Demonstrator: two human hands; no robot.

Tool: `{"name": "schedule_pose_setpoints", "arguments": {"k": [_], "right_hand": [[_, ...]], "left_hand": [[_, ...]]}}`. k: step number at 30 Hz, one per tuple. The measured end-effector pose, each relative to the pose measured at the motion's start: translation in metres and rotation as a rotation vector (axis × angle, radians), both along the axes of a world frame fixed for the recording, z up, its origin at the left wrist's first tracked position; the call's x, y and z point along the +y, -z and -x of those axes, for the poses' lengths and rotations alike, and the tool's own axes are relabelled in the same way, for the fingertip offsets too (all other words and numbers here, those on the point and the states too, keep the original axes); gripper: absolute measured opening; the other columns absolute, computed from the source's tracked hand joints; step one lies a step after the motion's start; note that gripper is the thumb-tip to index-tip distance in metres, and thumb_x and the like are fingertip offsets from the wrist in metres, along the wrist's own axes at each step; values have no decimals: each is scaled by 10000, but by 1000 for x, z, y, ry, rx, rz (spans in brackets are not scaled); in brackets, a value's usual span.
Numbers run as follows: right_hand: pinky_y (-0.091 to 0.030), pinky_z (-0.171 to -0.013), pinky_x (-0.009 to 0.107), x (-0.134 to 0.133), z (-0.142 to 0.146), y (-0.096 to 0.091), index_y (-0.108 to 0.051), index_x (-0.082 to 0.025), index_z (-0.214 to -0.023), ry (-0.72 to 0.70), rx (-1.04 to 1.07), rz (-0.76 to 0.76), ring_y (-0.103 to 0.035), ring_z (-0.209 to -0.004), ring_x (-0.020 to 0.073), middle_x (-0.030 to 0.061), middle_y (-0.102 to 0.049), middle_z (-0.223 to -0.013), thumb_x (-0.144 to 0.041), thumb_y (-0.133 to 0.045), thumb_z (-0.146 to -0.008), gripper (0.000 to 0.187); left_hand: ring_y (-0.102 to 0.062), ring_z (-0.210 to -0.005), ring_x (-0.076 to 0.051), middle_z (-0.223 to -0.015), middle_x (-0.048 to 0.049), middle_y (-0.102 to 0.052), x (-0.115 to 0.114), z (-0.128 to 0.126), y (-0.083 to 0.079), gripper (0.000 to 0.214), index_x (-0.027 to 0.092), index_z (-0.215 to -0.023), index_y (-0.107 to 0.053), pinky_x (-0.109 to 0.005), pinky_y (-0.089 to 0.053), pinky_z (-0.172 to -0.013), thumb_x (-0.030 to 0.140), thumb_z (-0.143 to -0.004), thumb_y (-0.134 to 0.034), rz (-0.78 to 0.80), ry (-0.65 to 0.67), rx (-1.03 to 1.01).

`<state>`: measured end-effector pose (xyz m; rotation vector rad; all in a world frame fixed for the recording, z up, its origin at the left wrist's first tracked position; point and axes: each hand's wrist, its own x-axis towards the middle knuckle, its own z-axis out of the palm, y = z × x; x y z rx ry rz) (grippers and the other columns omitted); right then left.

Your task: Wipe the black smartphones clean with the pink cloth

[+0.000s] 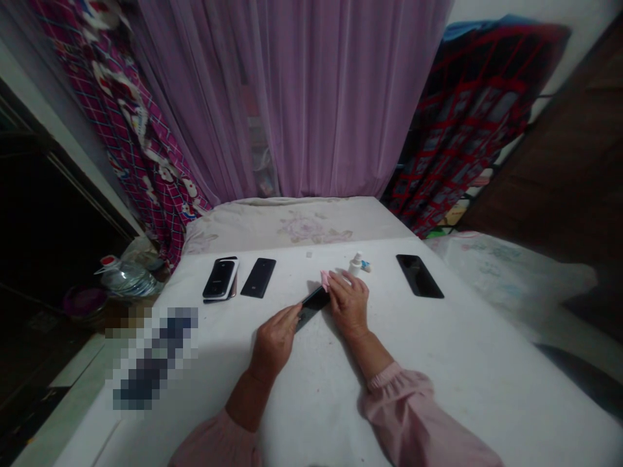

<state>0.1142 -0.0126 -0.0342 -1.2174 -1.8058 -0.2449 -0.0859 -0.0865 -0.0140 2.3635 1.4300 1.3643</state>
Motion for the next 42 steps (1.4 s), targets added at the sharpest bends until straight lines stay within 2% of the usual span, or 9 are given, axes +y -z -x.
{"name": "schedule_pose_setpoints", "arguments": {"k": [4, 9, 12, 17, 24, 29, 34, 39, 42], "right_hand": [[-459, -864, 384, 7, -8, 10, -701, -218, -1099, 51, 213, 39, -634, -988, 237, 78, -727, -1084, -291, -458, -952, 293], [-517, -761, 316, 3, -5, 11, -706, -201, -1115, 74, 432, 303, -684, -872, 221, 66, -748, -992, -409, -426, -933, 393], [-500, -756, 292, 0, 5, 3, -706, -215, -1129, 54, 387, 451, -682, -888, 220, 57, -747, -1017, -430, -423, -931, 406], [-431, -696, 262, -8, 12, -9, -722, -244, -1077, 104, 108, 564, -648, -838, 202, 55, -738, -893, -365, -417, -966, 346], [-407, -760, 281, -34, -13, -8, -739, -216, -860, 14, -63, 490, -585, -865, 207, 63, -713, -875, -302, -478, -953, 289], [-432, -695, 260, -32, -23, -6, -717, -199, -982, 67, 101, 405, -609, -818, 179, 64, -697, -897, -330, -432, -952, 315], [-477, -726, 264, -26, -18, -8, -669, -190, -1131, 55, 231, 282, -636, -844, 172, 72, -706, -985, -369, -417, -964, 352], [-458, -657, 263, -15, -11, -2, -709, -230, -1087, 55, 42, 253, -613, -824, 177, 58, -691, -940, -307, -451, -967, 295], [-466, -734, 300, -9, -9, 2, -710, -228, -1094, 63, -85, 250, -592, -903, 207, 67, -696, -1031, -247, -476, -952, 275]], "left_hand": [[-704, -976, -175, -1076, -75, -740, 7, 13, 6, 313, 188, -1154, -697, -265, -571, -876, 252, -944, -473, 157, -59, -156], [-696, -877, -184, -936, -58, -735, 17, 38, 15, 310, 215, -1062, -746, -299, -573, -818, 329, -877, -525, 329, -202, -235], [-685, -903, -190, -959, -58, -725, 19, 41, 17, 318, 226, -1062, -747, -313, -562, -843, 348, -870, -524, 351, -206, -256], [-684, -904, -194, -945, -52, -727, 17, 36, 16, 311, 231, -1046, -750, -317, -561, -842, 350, -868, -524, 337, -208, -273], [-681, -919, -202, -967, -59, -724, 16, 32, 16, 328, 231, -1063, -745, -327, -556, -852, 365, -873, -514, 322, -260, -291], [-679, -951, -198, -1003, -37, -732, 23, 35, 14, 316, 251, -1087, -725, -329, -551, -859, 338, -881, -502, 422, -263, -230], [-651, -1005, -229, -1042, -53, -729, 31, 31, 13, 292, 233, -1064, -693, -404, -501, -932, 283, -897, -458, 353, -242, -27], [-597, -1146, -263, -1099, -71, -716, 30, 20, 12, 282, 224, -1092, -650, -497, -401, -1027, 259, -926, -425, 362, -247, 101], [-515, -1281, -258, -1165, -60, -702, 29, 18, 13, 279, 237, -1110, -632, -530, -296, -1108, 244, -947, -405, 387, -241, 131]]}}
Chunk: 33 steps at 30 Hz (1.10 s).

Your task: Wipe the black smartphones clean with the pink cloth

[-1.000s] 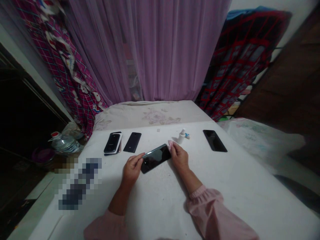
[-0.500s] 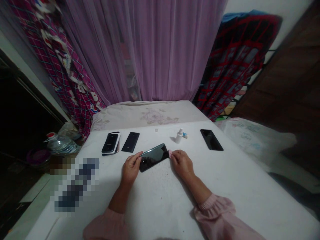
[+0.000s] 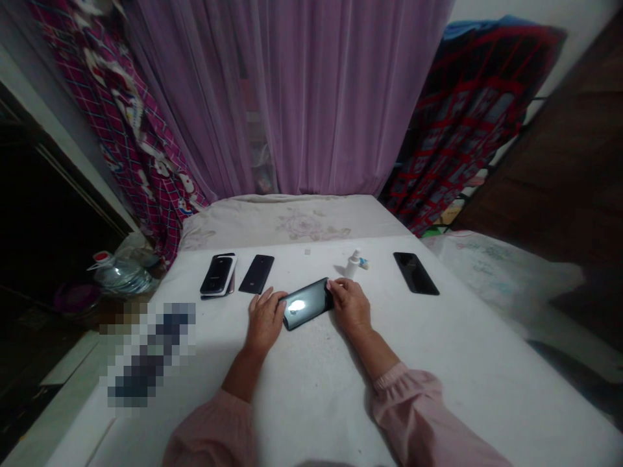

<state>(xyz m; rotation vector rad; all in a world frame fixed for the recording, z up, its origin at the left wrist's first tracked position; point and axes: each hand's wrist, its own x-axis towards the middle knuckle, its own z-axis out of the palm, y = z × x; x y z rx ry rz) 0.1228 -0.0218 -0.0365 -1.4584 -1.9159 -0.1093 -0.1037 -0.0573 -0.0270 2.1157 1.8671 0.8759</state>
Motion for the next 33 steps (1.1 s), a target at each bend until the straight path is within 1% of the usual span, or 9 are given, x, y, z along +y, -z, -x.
{"name": "schedule_pose_setpoints", "arguments": {"k": [4, 8, 11, 15, 18, 24, 26, 30, 33], "right_hand": [[-427, -923, 384, -1, 5, 3, -673, -203, -1169, -85, -116, 5, -530, -1138, 262, 60, -674, -1213, -205, -476, -949, 295], [-394, -965, 416, -6, 9, 5, -684, -206, -1142, -107, -158, 28, -487, -1221, 279, 62, -677, -1216, -232, -486, -953, 275], [-401, -940, 405, -7, 9, 5, -693, -204, -1110, -101, -108, 26, -527, -1151, 265, 72, -695, -1168, -239, -489, -951, 260], [-433, -852, 368, -8, 6, 3, -617, -178, -1235, -77, -14, 54, -582, -989, 230, 95, -701, -1082, -237, -488, -941, 327], [-436, -833, 352, -9, 3, 0, -580, -187, -1294, -89, -27, 75, -571, -991, 227, 100, -667, -1128, -224, -495, -925, 381], [-423, -766, 312, 3, -4, -7, -736, -221, -988, -93, -88, 163, -576, -863, 199, 67, -681, -945, -262, -531, -918, 220], [-425, -750, 304, 8, -6, -7, -725, -212, -1014, -66, -86, 189, -591, -828, 196, 61, -690, -902, -274, -531, -922, 224], [-435, -737, 295, 14, -10, -5, -650, -203, -1185, -3, -45, 191, -618, -822, 197, 57, -705, -920, -302, -531, -924, 303], [-428, -699, 272, 13, -10, -5, -710, -235, -1027, -23, -41, 195, -612, -792, 179, 38, -690, -889, -284, -516, -926, 224]], "left_hand": [[-459, -1343, -251, -1208, -40, -693, -1, -1, 1, 280, 249, -1124, -615, -565, -206, -1148, 232, -964, -386, 51, 8, 18], [-450, -1355, -241, -1256, -32, -674, -4, -4, 1, 289, 255, -1141, -610, -563, -202, -1158, 224, -966, -382, 79, 60, 63], [-443, -1358, -277, -1339, -89, -614, -10, -8, 5, 338, 223, -1237, -578, -570, -213, -1158, 353, -943, -476, 58, 58, 117], [-401, -1371, -361, -1426, -179, -513, -19, -12, 12, 670, 170, -1329, -528, -598, -196, -1154, 541, -788, -666, -11, 45, 177], [-446, -1330, -359, -1380, -171, -552, -22, -13, 12, 677, 186, -1317, -536, -595, -215, -1147, 516, -753, -709, -24, 41, 161], [-502, -1248, -344, -1289, -147, -583, -16, -7, 7, 625, 210, -1247, -587, -585, -250, -1134, 489, -707, -733, -17, 57, 132], [-475, -1277, -350, -1328, -152, -562, -12, -3, 6, 640, 223, -1263, -577, -592, -245, -1130, 496, -705, -732, 3, 86, 154], [-400, -1350, -370, -1417, -158, -506, -7, 1, 7, 675, 223, -1319, -534, -613, -224, -1128, 491, -726, -717, 39, 158, 199], [-378, -1372, -368, -1444, -165, -484, -6, 2, 7, 671, 199, -1338, -512, -616, -216, -1132, 457, -749, -705, 54, 196, 218]]}}
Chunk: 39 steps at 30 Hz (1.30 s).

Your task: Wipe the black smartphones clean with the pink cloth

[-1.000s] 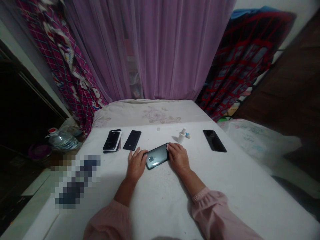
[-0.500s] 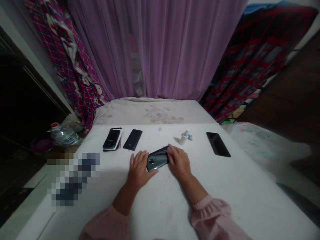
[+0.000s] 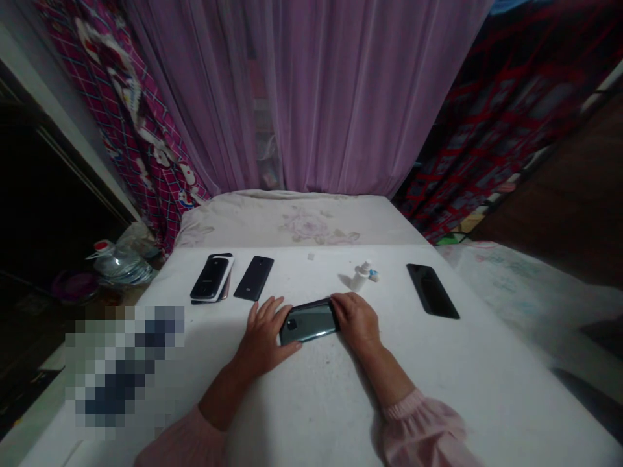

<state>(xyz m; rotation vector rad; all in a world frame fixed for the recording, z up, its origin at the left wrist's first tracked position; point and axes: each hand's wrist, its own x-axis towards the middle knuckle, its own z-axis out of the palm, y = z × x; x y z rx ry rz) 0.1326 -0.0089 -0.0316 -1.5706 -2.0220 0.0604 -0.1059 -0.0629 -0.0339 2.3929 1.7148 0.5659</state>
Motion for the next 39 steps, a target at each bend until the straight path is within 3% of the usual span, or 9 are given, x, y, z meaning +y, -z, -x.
{"name": "schedule_pose_setpoints", "arguments": {"k": [3, 7, 12, 20, 32, 35, 39], "right_hand": [[-432, -697, 266, -8, 1, -4, -727, -230, -976, -15, 4, 14, -601, -798, 177, 43, -670, -887, -274, -515, -920, 223], [-447, -728, 287, -22, -2, -8, -704, -217, -1102, -47, -77, 13, -589, -842, 196, 78, -657, -969, -231, -503, -907, 280], [-447, -672, 283, -26, -7, 1, -694, -208, -1126, 7, -73, -37, -600, -762, 187, 70, -677, -894, -252, -451, -942, 307], [-440, -678, 269, -24, -2, -4, -725, -232, -991, 13, -47, 0, -608, -809, 184, 47, -678, -914, -238, -501, -920, 235], [-406, -696, 288, -38, 48, -7, -724, -225, -1025, -206, -39, -95, -579, -794, 189, 56, -689, -874, -195, -547, -914, 211], [-414, -701, 291, -39, 43, -8, -724, -230, -1036, -207, -25, -86, -573, -804, 191, 57, -686, -883, -205, -529, -922, 227], [-430, -696, 287, -38, 19, -6, -729, -232, -1036, -101, -44, -57, -572, -804, 192, 56, -683, -907, -214, -535, -911, 232]], "left_hand": [[-378, -1374, -363, -1439, -166, -489, 0, 0, 0, 659, 190, -1333, -509, -602, -229, -1137, 428, -749, -704, -3, 24, 1], [-365, -1385, -355, -1453, -150, -476, -2, 1, 0, 665, 217, -1340, -497, -585, -213, -1155, 399, -736, -707, -4, 64, -2], [-339, -1403, -357, -1479, -143, -446, -4, 3, -1, 691, 222, -1360, -478, -588, -199, -1163, 391, -732, -711, 21, 103, -5], [-340, -1406, -347, -1472, -145, -455, -6, 3, 1, 723, 203, -1374, -447, -585, -186, -1174, 412, -733, -709, -6, 109, -24], [-368, -1391, -338, -1460, -132, -474, -7, -2, -2, 678, 221, -1350, -473, -574, -196, -1175, 380, -734, -706, 13, 96, -52], [-365, -1394, -336, -1467, -127, -468, -7, -2, -3, 665, 222, -1340, -481, -570, -195, -1176, 375, -733, -705, 16, 88, -58], [-364, -1395, -334, -1466, -128, -470, -7, -1, -3, 665, 211, -1325, -490, -565, -188, -1181, 380, -722, -714, 26, 86, -60]]}}
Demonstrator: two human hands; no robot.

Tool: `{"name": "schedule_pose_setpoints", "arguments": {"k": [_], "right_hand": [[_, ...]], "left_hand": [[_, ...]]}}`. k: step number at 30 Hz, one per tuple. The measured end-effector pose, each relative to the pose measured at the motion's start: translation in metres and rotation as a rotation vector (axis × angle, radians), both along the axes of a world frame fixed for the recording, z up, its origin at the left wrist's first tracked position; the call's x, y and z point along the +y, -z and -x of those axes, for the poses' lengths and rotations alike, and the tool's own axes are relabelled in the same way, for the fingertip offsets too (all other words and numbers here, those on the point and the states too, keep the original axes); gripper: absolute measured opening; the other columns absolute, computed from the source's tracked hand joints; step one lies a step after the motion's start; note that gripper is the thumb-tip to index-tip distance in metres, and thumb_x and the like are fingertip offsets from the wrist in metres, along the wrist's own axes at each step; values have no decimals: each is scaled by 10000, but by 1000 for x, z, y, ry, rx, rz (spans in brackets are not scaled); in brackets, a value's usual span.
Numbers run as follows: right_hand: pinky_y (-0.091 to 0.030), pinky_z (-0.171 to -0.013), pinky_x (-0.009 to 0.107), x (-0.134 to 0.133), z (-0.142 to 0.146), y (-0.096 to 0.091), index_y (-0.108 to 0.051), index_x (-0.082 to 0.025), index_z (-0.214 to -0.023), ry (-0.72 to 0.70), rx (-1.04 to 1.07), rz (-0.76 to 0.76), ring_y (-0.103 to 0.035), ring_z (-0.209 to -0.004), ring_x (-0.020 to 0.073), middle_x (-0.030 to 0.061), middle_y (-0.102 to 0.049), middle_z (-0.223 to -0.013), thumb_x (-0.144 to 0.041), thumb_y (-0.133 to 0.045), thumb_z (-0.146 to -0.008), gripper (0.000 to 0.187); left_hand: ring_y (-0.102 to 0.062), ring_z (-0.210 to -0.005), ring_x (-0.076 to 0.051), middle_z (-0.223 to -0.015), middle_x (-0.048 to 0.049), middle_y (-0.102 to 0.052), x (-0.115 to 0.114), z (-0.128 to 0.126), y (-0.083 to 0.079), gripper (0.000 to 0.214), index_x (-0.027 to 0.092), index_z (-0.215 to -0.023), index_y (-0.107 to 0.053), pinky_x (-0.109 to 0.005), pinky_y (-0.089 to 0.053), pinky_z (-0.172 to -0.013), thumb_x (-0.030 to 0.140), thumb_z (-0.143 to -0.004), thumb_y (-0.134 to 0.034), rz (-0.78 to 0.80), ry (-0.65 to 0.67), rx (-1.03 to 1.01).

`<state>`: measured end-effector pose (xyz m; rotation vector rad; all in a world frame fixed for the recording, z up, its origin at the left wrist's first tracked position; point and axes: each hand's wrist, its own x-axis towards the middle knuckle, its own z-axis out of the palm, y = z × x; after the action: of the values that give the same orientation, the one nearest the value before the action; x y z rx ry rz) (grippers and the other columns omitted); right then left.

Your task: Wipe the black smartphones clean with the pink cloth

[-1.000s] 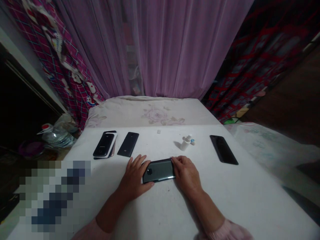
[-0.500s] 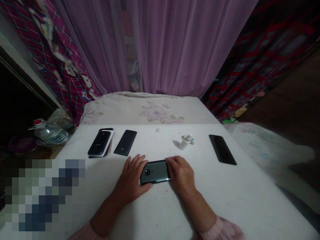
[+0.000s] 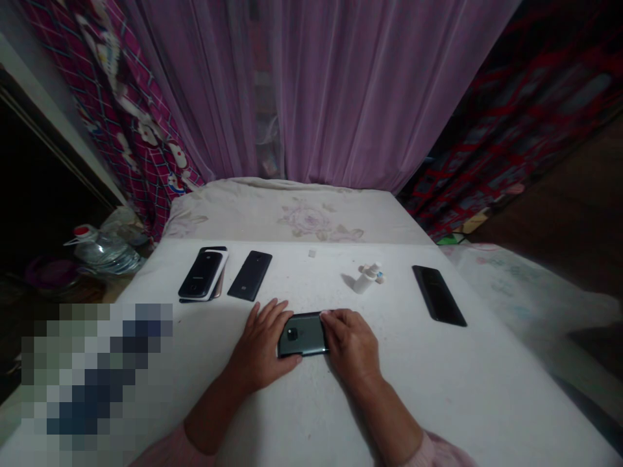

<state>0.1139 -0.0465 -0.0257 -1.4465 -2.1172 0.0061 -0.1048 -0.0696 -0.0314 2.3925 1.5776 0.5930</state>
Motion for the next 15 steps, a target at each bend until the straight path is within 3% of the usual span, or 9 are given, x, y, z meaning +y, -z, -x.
{"name": "schedule_pose_setpoints", "arguments": {"k": [4, 7, 15], "right_hand": [[-430, -667, 275, 3, -23, 3, -738, -234, -1007, 117, -27, -20, -581, -792, 186, 50, -681, -900, -229, -512, -920, 242], [-423, -648, 276, 3, -23, 4, -742, -214, -990, 145, -25, -29, -578, -780, 191, 57, -675, -871, -237, -492, -934, 257], [-396, -670, 279, -7, 23, -2, -725, -221, -1017, -60, 15, -47, -552, -767, 181, 50, -668, -850, -218, -499, -943, 238]], "left_hand": [[-368, -1392, -341, -1461, -124, -478, 1, 1, 0, 676, 214, -1320, -497, -571, -186, -1182, 397, -710, -724, -2, 4, -11], [-371, -1391, -340, -1461, -120, -479, 1, 0, 0, 671, 221, -1320, -500, -568, -183, -1183, 390, -710, -724, -1, 2, -11], [-392, -1376, -337, -1445, -126, -496, 1, -3, -4, 661, 210, -1322, -494, -570, -202, -1173, 366, -717, -709, 2, -1, -3]]}}
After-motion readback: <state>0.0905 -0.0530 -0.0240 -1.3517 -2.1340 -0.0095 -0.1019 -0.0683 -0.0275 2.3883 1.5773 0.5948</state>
